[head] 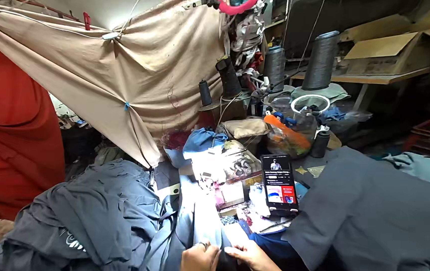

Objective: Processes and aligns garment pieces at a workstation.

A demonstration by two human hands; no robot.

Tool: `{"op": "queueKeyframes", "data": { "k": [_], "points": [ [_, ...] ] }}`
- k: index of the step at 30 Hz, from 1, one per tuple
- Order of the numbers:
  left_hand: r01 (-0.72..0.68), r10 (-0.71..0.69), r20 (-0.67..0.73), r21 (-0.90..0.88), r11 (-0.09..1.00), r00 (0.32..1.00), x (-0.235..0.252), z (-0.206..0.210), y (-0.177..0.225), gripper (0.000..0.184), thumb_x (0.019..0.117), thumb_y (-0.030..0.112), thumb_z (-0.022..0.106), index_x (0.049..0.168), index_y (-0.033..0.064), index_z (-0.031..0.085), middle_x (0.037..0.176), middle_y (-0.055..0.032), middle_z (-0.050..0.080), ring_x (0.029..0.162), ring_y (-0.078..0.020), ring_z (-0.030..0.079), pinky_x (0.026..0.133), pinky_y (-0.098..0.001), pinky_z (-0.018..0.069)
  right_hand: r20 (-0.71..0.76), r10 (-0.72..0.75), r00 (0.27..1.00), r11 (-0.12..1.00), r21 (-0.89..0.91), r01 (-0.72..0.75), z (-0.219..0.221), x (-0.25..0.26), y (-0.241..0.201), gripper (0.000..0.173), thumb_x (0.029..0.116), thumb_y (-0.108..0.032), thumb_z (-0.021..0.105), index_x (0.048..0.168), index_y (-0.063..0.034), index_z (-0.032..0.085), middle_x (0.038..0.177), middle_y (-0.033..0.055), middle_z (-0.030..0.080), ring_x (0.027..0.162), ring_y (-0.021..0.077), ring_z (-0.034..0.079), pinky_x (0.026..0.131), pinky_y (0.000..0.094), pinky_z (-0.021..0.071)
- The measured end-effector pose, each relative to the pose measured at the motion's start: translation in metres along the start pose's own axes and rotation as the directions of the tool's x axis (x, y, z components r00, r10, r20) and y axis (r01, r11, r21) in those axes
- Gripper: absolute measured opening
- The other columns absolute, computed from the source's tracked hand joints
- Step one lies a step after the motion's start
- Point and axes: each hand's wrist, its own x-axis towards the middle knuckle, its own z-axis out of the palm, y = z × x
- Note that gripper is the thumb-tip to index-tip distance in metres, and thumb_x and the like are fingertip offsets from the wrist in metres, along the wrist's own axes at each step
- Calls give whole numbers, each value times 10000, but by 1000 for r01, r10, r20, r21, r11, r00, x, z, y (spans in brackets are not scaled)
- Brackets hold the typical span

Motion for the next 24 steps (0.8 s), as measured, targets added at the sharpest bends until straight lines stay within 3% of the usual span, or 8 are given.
{"op": "queueKeyframes", "data": {
  "k": [7,10,11,15,17,20,22,24],
  "points": [
    [24,-21,-52,64,998,998,19,16,-8,144,904,170,698,914,90,817,765,-114,732,639,-250,724,555,-415,597,-20,-67,998,997,45,68,5,25,-6,177,906,-144,718,737,-142,668,669,-79,645,619,25,605,623,234,520],
    [40,-25,-98,159,986,995,42,21,-15,157,884,175,690,847,79,808,648,-100,694,586,-262,714,517,-439,578,-57,-68,996,994,87,72,9,47,-24,139,904,-143,715,765,-129,702,675,-71,656,609,22,603,596,224,509],
    [73,-64,-58,176,982,996,51,20,-15,176,904,178,677,853,68,806,665,-111,704,624,-281,729,550,-463,590,-73,-61,996,993,94,67,12,53,-33,154,911,-124,701,758,-125,692,657,-71,643,584,18,584,569,214,490],
    [291,-347,275,225,930,897,89,2,-8,351,1045,253,523,1048,17,783,973,-205,759,980,-390,736,847,-553,570,-154,-39,987,992,111,56,19,72,-62,131,952,-49,652,827,-79,676,674,-47,636,582,35,584,560,215,498],
    [328,-391,306,236,915,868,104,2,-9,367,1048,262,509,1076,7,771,1047,-219,749,1058,-394,715,907,-552,554,-197,-27,980,993,112,49,22,80,-72,83,949,-28,645,871,-55,637,688,-33,615,595,45,577,578,219,498],
    [394,-436,377,186,900,817,117,-2,-10,382,1063,279,481,1239,44,725,1224,-198,711,1206,-366,653,1020,-534,503,-212,-33,977,989,135,63,24,82,-72,82,951,-19,635,879,-53,615,675,-32,604,580,44,569,557,212,493],
    [367,-383,310,109,924,870,106,-3,-16,376,1055,312,497,1206,84,754,1205,-160,729,1191,-342,666,1007,-536,511,-192,-68,979,989,116,92,21,78,-66,133,949,-42,639,820,-73,647,657,-50,610,571,28,562,551,205,481],
    [225,-225,-22,-21,974,974,74,8,-38,297,990,298,589,987,110,818,1024,-88,775,1061,-286,715,957,-509,550,-159,-106,982,993,43,114,16,69,-59,154,940,-92,679,787,-86,691,648,-65,620,574,18,561,562,211,480]
  ]
}}
